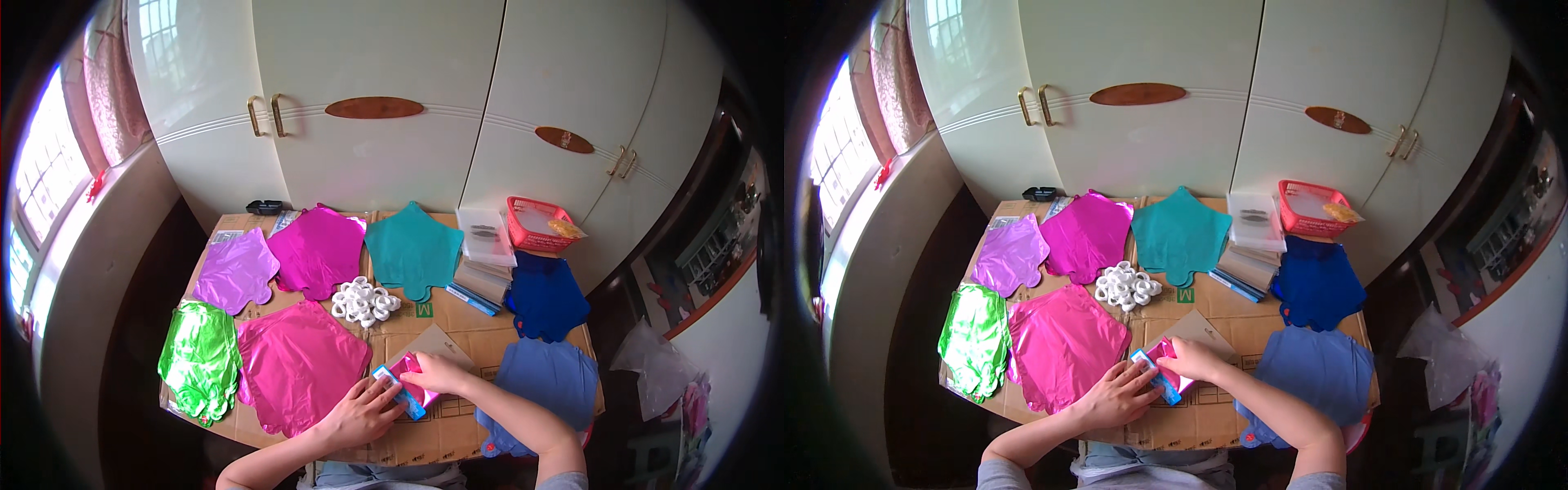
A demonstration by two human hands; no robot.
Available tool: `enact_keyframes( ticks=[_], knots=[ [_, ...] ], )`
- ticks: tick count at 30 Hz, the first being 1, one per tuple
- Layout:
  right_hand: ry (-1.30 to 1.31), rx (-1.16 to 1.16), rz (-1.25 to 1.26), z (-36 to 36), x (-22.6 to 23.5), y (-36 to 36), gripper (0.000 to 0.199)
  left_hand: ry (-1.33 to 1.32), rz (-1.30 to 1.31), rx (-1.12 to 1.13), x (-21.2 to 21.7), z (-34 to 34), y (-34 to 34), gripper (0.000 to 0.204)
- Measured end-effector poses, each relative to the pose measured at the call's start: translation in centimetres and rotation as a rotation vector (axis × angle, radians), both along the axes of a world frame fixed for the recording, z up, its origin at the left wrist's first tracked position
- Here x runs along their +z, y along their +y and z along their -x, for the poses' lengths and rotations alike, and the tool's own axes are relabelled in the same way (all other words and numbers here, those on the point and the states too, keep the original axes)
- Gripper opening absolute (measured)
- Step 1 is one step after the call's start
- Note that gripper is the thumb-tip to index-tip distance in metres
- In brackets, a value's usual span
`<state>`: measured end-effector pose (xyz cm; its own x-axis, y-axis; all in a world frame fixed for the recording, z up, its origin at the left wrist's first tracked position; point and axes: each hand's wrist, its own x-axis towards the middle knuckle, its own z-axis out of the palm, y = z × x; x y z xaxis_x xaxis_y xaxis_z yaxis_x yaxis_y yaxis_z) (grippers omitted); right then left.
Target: Manually packaging colorful plastic sheets into bags and attaching cardboard headers using a stapler.
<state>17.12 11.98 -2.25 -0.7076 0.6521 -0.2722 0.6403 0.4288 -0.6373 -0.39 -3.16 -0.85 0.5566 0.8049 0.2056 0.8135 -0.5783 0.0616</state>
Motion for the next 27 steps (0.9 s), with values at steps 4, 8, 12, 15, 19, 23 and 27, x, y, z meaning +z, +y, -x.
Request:
enact_keyframes(
  ticks=[4,8,12,15,19,23,27],
  knots=[
    [-0.013,-0.021,-0.196,0.4,2.1,-0.1,0.045,-0.015,0.027,-0.014,-0.6,0.3,0.2,0.047],
    [0.438,0.256,-0.721,-1.6,0.6,1.9,0.034,-0.014,0.013,-0.015,-0.3,0.3,0.1,0.049],
    [0.293,0.449,-0.774,-3.2,-0.8,2.2,0.039,-0.037,0.005,-0.037,-0.5,0.4,0.3,0.051],
    [0.236,0.455,-0.813,-3.4,-1.6,2.6,0.044,-0.027,0.005,-0.051,-0.2,0.2,0.3,0.052],
    [0.227,0.511,-0.833,-3.2,-1.5,3.3,0.045,-0.013,0.022,-0.043,0.5,-0.5,0.1,0.057],
    [0.350,0.415,-0.762,-1.8,-1.1,4.8,0.039,-0.009,0.016,0.002,0.4,-2.2,-1.0,0.067],
    [0.444,0.059,-0.734,2.2,-0.2,6.9,0.022,0.054,-0.008,0.139,-0.5,-5.2,-2.6,0.072]
  ],
)
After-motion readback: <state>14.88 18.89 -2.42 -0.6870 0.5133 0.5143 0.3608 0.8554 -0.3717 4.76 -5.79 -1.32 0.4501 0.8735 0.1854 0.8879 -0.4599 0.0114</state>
